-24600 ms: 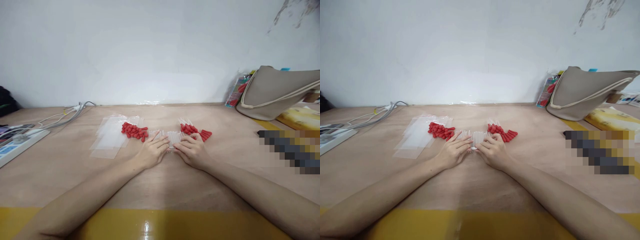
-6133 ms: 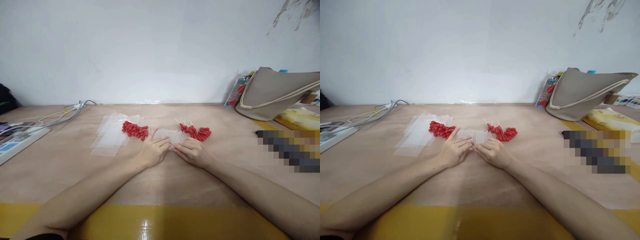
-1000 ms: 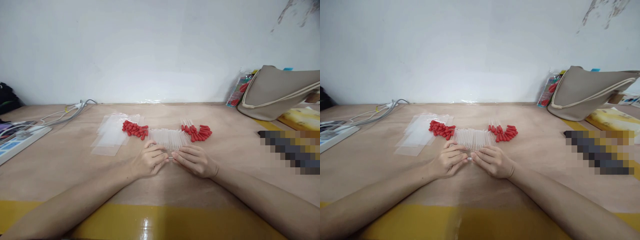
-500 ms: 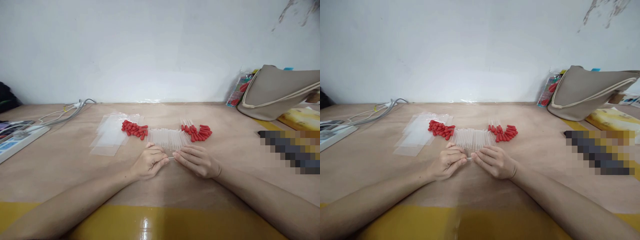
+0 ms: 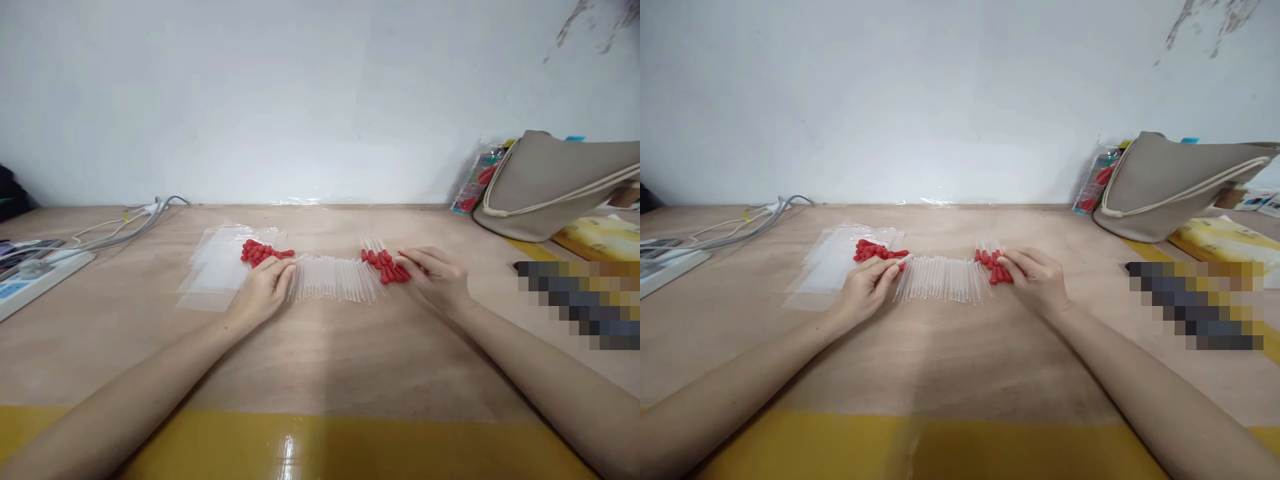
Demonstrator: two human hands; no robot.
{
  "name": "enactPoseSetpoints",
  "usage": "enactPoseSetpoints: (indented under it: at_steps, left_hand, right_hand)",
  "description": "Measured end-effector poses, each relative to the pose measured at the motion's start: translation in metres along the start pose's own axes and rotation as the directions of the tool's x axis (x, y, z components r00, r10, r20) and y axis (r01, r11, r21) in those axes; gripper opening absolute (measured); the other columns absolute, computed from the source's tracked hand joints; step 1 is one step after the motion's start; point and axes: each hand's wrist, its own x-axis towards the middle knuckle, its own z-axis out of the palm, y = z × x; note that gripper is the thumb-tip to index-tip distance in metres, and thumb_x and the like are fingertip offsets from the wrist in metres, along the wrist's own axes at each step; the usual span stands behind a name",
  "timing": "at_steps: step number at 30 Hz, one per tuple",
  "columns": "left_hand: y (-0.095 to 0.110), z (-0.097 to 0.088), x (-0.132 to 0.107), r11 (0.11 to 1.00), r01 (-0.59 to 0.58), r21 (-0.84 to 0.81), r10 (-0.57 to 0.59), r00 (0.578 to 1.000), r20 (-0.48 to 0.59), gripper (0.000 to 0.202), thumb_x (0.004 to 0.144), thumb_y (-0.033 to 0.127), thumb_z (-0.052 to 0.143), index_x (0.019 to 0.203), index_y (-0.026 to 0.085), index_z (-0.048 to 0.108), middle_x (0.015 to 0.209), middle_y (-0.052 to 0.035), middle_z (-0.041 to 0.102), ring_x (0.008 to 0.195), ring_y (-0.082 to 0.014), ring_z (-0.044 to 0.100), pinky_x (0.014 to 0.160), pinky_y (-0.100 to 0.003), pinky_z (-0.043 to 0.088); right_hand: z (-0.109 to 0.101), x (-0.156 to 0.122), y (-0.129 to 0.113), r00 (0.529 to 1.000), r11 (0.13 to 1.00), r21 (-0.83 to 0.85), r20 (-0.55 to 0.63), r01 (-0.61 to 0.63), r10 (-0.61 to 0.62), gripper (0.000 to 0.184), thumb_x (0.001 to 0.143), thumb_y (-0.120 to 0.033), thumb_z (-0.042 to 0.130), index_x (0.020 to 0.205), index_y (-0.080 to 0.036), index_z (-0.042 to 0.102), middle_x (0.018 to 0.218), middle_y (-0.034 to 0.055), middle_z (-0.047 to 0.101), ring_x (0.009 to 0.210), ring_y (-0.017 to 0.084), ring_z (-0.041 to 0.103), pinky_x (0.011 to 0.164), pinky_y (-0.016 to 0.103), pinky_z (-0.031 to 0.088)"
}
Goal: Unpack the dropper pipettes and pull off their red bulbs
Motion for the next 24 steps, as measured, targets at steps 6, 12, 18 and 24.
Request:
enactPoseSetpoints:
  at_steps: [6,12,18,24]
  left_hand:
    - [-0.022,0.018,0.009,0.995,-0.045,0.093,0.052,0.996,-0.071,0.029,0.085,0.016,0.04,0.106,0.014,0.06,0.074,-0.0023,0.046,0.07,-0.014,0.049,0.068,-0.027,0.045]
    - [-0.013,0.024,0.012,0.996,-0.029,0.089,0.033,0.998,-0.048,0.021,0.077,0.01,0.044,0.085,0.012,0.064,0.082,-0.0053,0.053,0.074,-0.015,0.054,0.068,-0.027,0.047]
    - [-0.005,0.026,0.009,0.995,0.03,0.098,-0.034,0.998,0.044,0.025,0.08,0.027,0.052,0.098,0.012,0.062,0.098,-0.0084,0.057,0.082,-0.0179,0.058,0.075,-0.031,0.05]
    - [-0.003,0.024,0.005,0.996,-0.005,0.09,0.002,1.0,0.031,0.031,0.083,0.035,0.051,0.102,0.013,0.06,0.102,-0.0099,0.057,0.095,-0.0216,0.055,0.085,-0.037,0.047]
  right_hand:
    - [0.005,-0.001,0.036,0.912,0.912,-0.013,0.04,-0.409,0.409,0.027,0.079,-0.029,0.052,0.097,-0.016,0.066,0.073,0.0051,0.058,0.06,0.013,0.054,0.055,0.027,0.046]
    - [0.006,-0.005,0.059,0.661,0.658,0.084,0.178,-0.748,0.729,0.031,0.068,-0.033,0.06,0.092,-0.012,0.06,0.066,0.003,0.059,0.053,0.011,0.052,0.048,0.023,0.04]
    - [0.007,-0.007,0.064,0.686,0.711,0.0,0.261,-0.703,0.679,0.031,0.069,-0.041,0.06,0.083,-0.014,0.065,0.068,0.0039,0.063,0.049,0.009,0.045,0.045,0.022,0.034]
    - [0.011,-0.007,0.074,0.657,0.657,0.124,0.322,-0.743,0.682,0.037,0.071,-0.045,0.059,0.089,-0.014,0.067,0.078,0.0075,0.069,0.058,0.013,0.057,0.053,0.025,0.043]
